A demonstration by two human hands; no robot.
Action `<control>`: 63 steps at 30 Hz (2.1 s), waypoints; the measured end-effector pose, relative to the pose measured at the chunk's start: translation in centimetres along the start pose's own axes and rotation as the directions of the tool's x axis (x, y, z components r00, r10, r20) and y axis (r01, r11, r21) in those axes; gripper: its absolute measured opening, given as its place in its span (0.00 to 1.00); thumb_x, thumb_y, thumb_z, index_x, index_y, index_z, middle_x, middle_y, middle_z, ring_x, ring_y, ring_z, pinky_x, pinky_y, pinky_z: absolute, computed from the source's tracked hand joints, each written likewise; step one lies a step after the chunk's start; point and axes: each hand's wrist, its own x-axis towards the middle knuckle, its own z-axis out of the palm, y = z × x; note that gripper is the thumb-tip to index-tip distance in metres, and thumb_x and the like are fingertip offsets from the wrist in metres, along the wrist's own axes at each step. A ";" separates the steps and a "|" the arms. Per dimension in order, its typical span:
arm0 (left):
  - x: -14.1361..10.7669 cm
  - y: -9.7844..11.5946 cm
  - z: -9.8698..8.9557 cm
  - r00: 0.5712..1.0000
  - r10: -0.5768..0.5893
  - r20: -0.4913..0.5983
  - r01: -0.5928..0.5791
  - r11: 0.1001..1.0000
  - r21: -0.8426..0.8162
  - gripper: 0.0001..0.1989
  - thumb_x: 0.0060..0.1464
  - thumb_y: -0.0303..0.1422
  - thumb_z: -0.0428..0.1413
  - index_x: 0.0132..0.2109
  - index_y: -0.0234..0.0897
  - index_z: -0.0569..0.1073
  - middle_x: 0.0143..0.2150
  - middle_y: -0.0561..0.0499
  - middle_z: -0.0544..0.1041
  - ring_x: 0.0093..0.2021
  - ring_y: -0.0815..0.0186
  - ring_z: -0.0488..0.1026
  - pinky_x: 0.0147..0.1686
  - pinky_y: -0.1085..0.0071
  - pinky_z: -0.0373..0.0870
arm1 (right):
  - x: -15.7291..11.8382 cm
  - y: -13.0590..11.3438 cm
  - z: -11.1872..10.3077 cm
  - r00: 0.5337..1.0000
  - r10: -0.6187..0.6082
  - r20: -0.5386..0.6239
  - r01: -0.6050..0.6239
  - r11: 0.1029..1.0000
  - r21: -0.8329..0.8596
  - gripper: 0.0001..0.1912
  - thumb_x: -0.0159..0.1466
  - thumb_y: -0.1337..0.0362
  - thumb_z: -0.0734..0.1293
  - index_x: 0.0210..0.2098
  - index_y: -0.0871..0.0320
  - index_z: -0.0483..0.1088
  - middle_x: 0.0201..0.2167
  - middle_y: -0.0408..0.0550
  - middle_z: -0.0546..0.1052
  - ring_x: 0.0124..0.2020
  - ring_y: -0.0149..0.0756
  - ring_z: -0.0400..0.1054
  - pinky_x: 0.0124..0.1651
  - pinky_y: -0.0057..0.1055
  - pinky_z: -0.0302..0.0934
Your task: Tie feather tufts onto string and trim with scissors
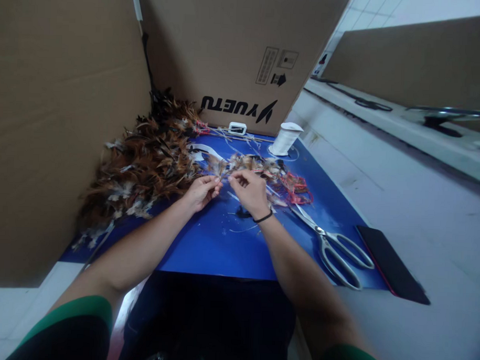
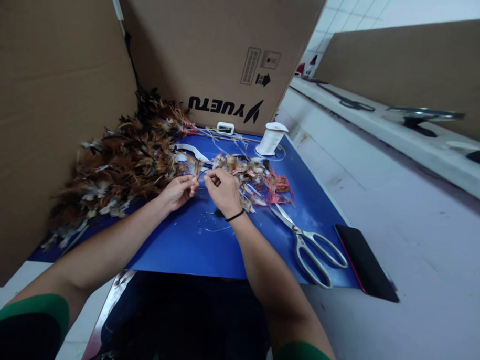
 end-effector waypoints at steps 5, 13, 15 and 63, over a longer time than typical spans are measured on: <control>-0.2 -0.3 0.0 0.998 0.034 0.050 -0.038 0.996 0.083 0.09 0.45 0.29 0.64 0.27 0.29 0.71 0.21 0.55 0.70 0.18 0.80 0.64 0.20 0.83 0.64 | 0.1 0.6 0.8 0.980 0.141 0.138 -0.163 0.972 0.167 0.07 0.54 0.61 0.68 0.28 0.59 0.74 0.24 0.44 0.77 0.25 0.31 0.68 0.30 0.28 0.61; -0.3 -0.5 0.0 0.990 0.109 0.093 -0.125 0.974 0.187 0.13 0.42 0.35 0.66 0.28 0.29 0.72 0.21 0.55 0.71 0.19 0.78 0.65 0.22 0.79 0.65 | 0.0 1.4 1.2 0.979 0.132 0.154 -0.159 0.971 0.181 0.07 0.54 0.62 0.67 0.29 0.58 0.74 0.23 0.44 0.76 0.25 0.32 0.68 0.30 0.28 0.61; -0.4 -0.4 0.0 0.991 0.106 0.077 -0.119 0.973 0.199 0.14 0.42 0.35 0.67 0.28 0.29 0.72 0.21 0.54 0.71 0.19 0.77 0.66 0.23 0.79 0.65 | 0.0 1.5 1.2 0.984 0.103 0.143 -0.127 0.977 0.173 0.07 0.55 0.62 0.67 0.30 0.59 0.74 0.24 0.44 0.76 0.26 0.32 0.69 0.31 0.29 0.61; -0.6 -0.5 -0.1 0.949 0.269 0.165 -0.316 0.833 0.454 0.14 0.44 0.39 0.64 0.32 0.30 0.75 0.20 0.53 0.73 0.20 0.72 0.68 0.25 0.73 0.67 | -0.1 0.3 1.9 0.850 0.476 0.226 -0.512 0.643 0.569 0.16 0.44 0.56 0.73 0.18 0.60 0.66 0.14 0.38 0.65 0.16 0.23 0.52 0.20 0.26 0.47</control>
